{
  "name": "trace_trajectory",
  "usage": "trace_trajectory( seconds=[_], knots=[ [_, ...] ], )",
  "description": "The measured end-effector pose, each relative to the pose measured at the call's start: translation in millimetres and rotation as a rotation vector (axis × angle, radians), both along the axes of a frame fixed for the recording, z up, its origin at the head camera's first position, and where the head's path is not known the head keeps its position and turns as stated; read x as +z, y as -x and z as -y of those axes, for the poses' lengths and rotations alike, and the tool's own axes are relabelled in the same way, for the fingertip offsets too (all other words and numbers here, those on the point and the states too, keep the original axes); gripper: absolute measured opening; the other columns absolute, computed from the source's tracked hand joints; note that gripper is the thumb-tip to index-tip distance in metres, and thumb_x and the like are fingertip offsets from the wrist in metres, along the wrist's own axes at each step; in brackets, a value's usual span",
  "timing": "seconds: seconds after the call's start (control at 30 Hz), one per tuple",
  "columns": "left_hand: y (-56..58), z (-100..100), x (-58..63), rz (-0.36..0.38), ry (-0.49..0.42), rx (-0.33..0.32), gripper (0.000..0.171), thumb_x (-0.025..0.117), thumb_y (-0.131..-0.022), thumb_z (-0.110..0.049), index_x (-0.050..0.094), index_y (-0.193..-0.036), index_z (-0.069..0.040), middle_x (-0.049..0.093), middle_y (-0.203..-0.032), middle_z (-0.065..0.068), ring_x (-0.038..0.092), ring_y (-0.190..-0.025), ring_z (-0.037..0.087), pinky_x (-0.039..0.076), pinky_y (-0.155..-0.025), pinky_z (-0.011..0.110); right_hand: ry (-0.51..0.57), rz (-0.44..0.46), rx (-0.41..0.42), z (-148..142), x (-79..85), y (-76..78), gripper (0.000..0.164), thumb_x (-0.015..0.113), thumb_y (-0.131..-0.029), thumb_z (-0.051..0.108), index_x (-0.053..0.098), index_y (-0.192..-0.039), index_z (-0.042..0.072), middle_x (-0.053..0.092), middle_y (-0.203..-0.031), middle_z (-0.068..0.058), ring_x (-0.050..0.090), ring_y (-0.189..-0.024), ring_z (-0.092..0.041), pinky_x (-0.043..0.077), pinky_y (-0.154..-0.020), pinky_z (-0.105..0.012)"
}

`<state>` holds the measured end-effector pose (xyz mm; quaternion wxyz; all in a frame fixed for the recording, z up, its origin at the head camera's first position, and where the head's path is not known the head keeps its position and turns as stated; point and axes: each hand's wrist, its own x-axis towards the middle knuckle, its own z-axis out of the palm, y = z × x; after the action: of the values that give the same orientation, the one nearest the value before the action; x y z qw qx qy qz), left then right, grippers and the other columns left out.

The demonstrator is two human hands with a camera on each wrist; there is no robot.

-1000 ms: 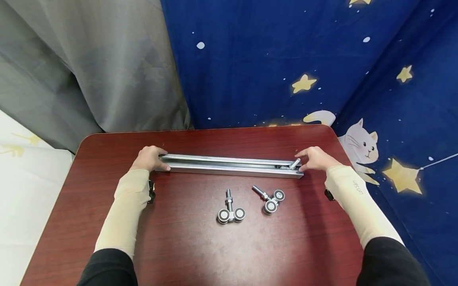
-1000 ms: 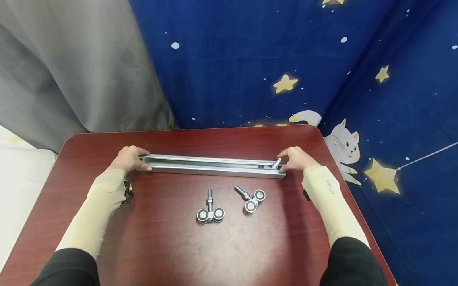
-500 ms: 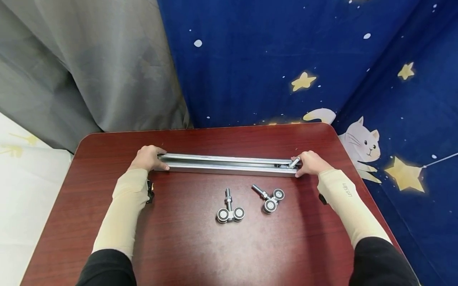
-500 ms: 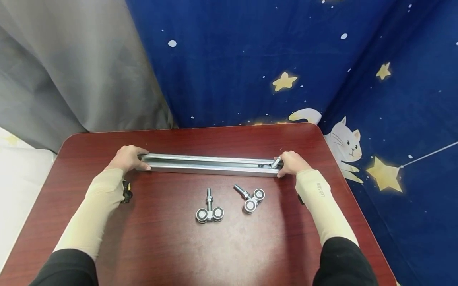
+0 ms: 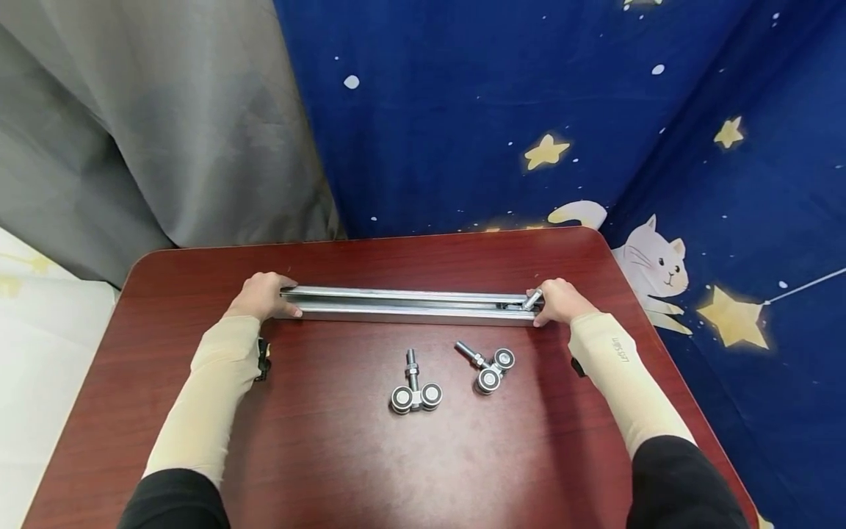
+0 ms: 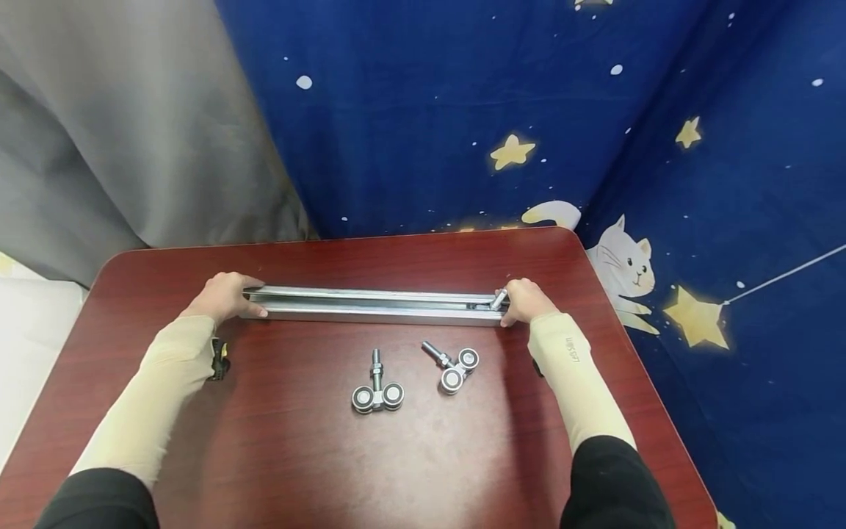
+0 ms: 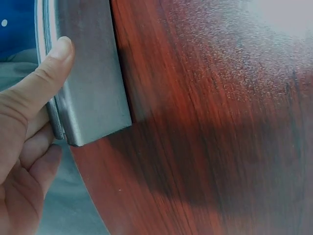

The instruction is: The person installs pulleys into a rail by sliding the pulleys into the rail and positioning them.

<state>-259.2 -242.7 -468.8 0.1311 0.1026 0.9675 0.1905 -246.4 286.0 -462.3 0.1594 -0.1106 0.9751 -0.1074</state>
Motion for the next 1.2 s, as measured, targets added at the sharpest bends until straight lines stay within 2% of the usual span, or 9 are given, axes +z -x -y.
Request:
trace_trajectory(
  seconds=[0.17,0.27,0.47,0.63,0.77,0.87,0.97,1.07,1.2],
  knots=[
    [-1.5,-4,2.9,-0.043,0.1,-0.095,0.059,0.08,-0.066,-0.019,0.058,-0.113,0.009,0.058,-0.111,0.028,0.053,-0.101,0.043,0.042,-0.085,0.053,0.012,-0.026,0.006,3,-2.4,0.5,0.061,0.084,-0.055,0.016,0.065,-0.112,0.003,0.066,-0.1,-0.017,0.057,-0.08,-0.026,0.046,-0.074,-0.04],
    [-4.7,-8,6.1,-0.06,0.176,-0.148,0.053,0.079,-0.068,-0.018,0.059,-0.109,0.01,0.061,-0.104,0.027,0.057,-0.093,0.041,0.045,-0.081,0.051,0.027,-0.019,-0.006,4,-3.0,0.7,0.06,0.083,-0.055,0.015,0.065,-0.111,0.003,0.066,-0.1,-0.016,0.056,-0.081,-0.026,0.046,-0.074,-0.04],
    [-12.0,-16,9.4,-0.128,0.23,-0.17,0.038,0.078,-0.068,-0.013,0.063,-0.094,0.01,0.064,-0.081,0.02,0.059,-0.075,0.034,0.047,-0.07,0.047,0.031,-0.032,-0.008,6,-4.5,1.1,0.06,0.084,-0.053,0.012,0.066,-0.109,0.003,0.066,-0.103,-0.016,0.057,-0.084,-0.026,0.046,-0.079,-0.041],
    [-28.3,-34,4.5,-0.32,0.265,-0.148,0.016,0.073,-0.067,-0.001,0.061,-0.076,0.007,0.059,-0.072,0.021,0.057,-0.07,0.039,0.049,-0.06,0.05,0.033,-0.029,-0.018,8,-3.5,0.9,0.059,0.084,-0.052,0.011,0.067,-0.107,0.003,0.067,-0.099,-0.015,0.055,-0.08,-0.024,0.047,-0.077,-0.039],
    [-44.4,-61,-1.9,-0.453,0.299,-0.138,0.015,0.068,-0.07,-0.002,0.061,-0.08,0.006,0.06,-0.079,0.021,0.058,-0.076,0.037,0.05,-0.057,0.049,0.034,-0.025,-0.022,7,-2.9,0.3,0.059,0.084,-0.052,0.011,0.066,-0.108,0.003,0.067,-0.1,-0.016,0.055,-0.079,-0.024,0.047,-0.077,-0.039],
    [-54.8,-84,-4.0,-0.483,0.275,-0.147,0.022,0.071,-0.072,-0.012,0.061,-0.083,0.004,0.062,-0.084,0.018,0.058,-0.083,0.033,0.05,-0.061,0.046,0.028,-0.04,-0.018,5,-2.6,-0.5,0.06,0.084,-0.052,0.012,0.066,-0.108,0.003,0.066,-0.101,-0.016,0.056,-0.081,-0.025,0.046,-0.078,-0.041],
    [-65.2,-105,-5.5,-0.473,0.177,-0.149,0.024,0.072,-0.073,-0.019,0.059,-0.077,0.001,0.063,-0.078,0.016,0.059,-0.079,0.034,0.05,-0.062,0.046,0.026,-0.06,-0.008,4,-1.9,-1.3,0.059,0.084,-0.051,0.013,0.067,-0.107,0.003,0.066,-0.101,-0.016,0.056,-0.081,-0.027,0.046,-0.077,-0.041],
    [-75.0,-124,-6.5,-0.436,0.054,-0.133,0.026,0.071,-0.076,-0.021,0.057,-0.074,0.0,0.061,-0.073,0.017,0.059,-0.074,0.036,0.049,-0.063,0.046,0.029,-0.073,0.001,3,-1.9,-1.7,0.059,0.084,-0.05,0.013,0.068,-0.106,0.003,0.066,-0.101,-0.015,0.057,-0.081,-0.027,0.046,-0.077,-0.042],
    [-84.2,-145,-9.7,-0.367,-0.058,-0.087,0.027,0.07,-0.077,-0.023,0.059,-0.082,0.002,0.06,-0.075,0.014,0.06,-0.071,0.033,0.049,-0.064,0.044,0.038,-0.074,-0.006,2,-2.3,-2.3,0.059,0.084,-0.05,0.013,0.067,-0.106,0.003,0.066,-0.105,-0.016,0.057,-0.083,-0.027,0.046,-0.078,-0.042]
  ],
)
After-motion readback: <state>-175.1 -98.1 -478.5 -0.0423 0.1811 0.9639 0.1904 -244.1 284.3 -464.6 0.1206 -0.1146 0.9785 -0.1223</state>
